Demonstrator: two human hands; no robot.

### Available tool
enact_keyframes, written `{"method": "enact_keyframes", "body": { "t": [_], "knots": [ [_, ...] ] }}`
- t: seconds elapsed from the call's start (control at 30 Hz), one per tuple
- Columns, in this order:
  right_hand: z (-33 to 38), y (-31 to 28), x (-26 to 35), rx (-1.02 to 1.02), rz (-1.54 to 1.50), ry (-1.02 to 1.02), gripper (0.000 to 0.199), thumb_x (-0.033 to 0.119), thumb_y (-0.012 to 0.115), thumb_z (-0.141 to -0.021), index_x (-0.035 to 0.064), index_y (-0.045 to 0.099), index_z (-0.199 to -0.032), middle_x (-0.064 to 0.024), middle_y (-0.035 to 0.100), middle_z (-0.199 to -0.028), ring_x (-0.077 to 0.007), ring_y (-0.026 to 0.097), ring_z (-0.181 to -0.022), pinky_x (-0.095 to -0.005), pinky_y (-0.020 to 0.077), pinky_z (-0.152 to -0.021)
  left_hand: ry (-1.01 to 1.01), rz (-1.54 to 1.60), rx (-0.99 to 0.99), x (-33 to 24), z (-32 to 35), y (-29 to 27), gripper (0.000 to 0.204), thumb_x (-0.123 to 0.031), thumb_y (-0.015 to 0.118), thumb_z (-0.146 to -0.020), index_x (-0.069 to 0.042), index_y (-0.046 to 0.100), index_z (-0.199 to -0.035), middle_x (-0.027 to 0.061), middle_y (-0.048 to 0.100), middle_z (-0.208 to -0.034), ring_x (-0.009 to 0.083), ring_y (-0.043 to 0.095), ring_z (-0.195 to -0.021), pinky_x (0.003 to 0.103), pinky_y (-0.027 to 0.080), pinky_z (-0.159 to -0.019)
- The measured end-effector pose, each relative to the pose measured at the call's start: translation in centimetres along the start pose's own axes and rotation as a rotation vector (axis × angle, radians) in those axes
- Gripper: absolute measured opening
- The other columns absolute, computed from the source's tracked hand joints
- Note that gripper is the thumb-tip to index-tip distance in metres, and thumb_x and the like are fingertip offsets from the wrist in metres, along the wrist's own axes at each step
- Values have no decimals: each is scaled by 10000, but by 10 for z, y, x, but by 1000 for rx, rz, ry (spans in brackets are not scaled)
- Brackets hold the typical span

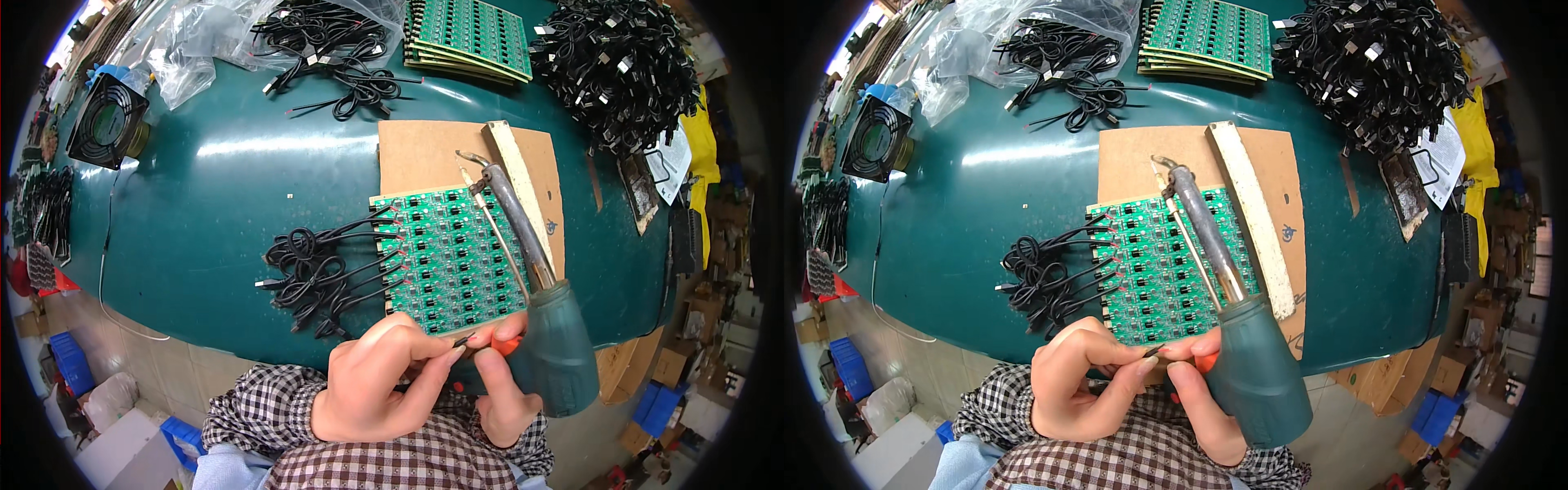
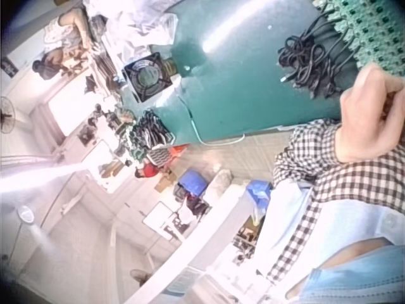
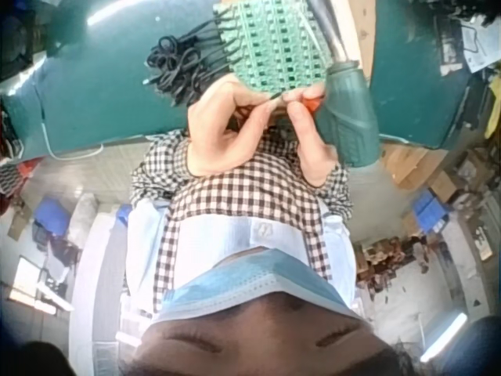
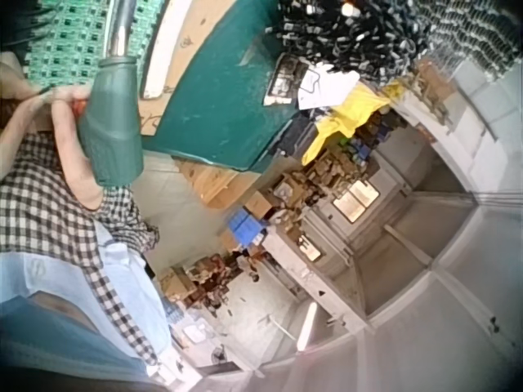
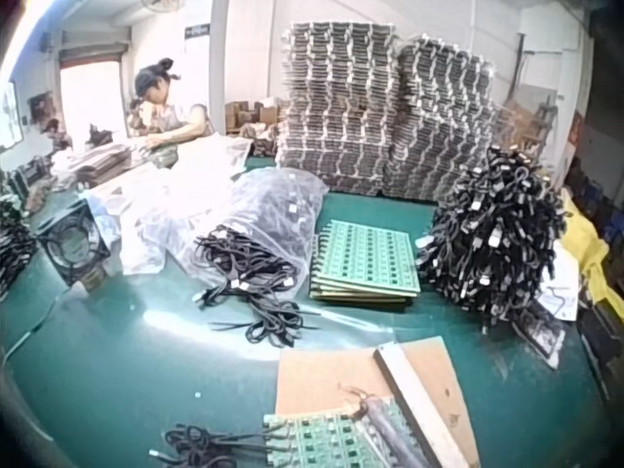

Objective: The person places a completed circuit board onto a pile, positions a new circuit board onto a cardboard base, and solders USB cables onto the board using a soldering iron.

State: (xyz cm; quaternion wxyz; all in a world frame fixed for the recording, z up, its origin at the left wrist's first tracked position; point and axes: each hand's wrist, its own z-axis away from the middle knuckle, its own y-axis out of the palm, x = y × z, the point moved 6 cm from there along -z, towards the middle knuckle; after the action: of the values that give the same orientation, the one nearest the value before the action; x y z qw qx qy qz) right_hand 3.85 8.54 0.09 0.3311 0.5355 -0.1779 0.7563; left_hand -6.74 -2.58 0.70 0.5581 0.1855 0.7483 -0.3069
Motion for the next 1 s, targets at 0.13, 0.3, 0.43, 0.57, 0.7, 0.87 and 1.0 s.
{"method": "enact_keyframes", "body": {
  "t": [0.13,0.3,0.43,0.57,0.7,0.87,1.0],
  "knots": [
    [-4,0,-1,-34,-61,35,287,-38,599,-860,31,437,-1087,-127,607,-971,-187,613,-889,-334,513,-819,19,21,28,2,0,3,178,57,764,-715,1,647,-837,82,643,-684,119,559,-539,232,442,-481],
    [0,0,-1,-52,43,-34,298,-49,611,-845,15,444,-1082,-122,602,-924,-193,619,-846,-334,519,-800,-1,33,35,1,1,2,178,50,774,-701,4,646,-816,92,643,-691,129,566,-552,237,447,-491],
    [10,-1,-4,-49,94,38,303,-66,616,-820,3,455,-1068,-113,577,-887,-190,618,-819,-329,527,-769,-10,6,76,-7,-6,-27,196,35,787,-687,11,664,-837,97,649,-707,165,588,-581,258,465,-532],
    [14,-17,-7,-208,-30,-99,363,-62,616,-805,-18,460,-1130,-100,533,-958,-202,619,-775,-368,544,-732,-216,-143,280,15,-19,-54,134,43,734,-770,6,666,-880,74,635,-777,130,603,-625,226,466,-561],
    [18,-26,-14,-126,-99,-220,368,90,616,-874,-11,454,-1189,-102,528,-975,-212,615,-785,-395,564,-689,-141,-139,327,30,-30,-43,88,41,694,-810,2,649,-874,42,571,-752,93,528,-599,230,423,-523],
    [40,-50,-29,-139,-18,-257,517,336,574,-940,-25,428,-1279,-120,548,-1006,-267,635,-882,-438,591,-745,-47,-185,227,38,-37,-27,118,38,686,-755,-13,615,-833,39,536,-729,100,521,-584,235,417,-489],
    [47,-57,-37,-140,87,-221,554,378,615,-912,-37,461,-1245,-131,555,-1012,-288,607,-1006,-445,593,-804,-92,-207,252,42,-38,-26,111,36,675,-754,-20,613,-828,35,537,-729,87,524,-576,227,416,-472]
  ]
}}
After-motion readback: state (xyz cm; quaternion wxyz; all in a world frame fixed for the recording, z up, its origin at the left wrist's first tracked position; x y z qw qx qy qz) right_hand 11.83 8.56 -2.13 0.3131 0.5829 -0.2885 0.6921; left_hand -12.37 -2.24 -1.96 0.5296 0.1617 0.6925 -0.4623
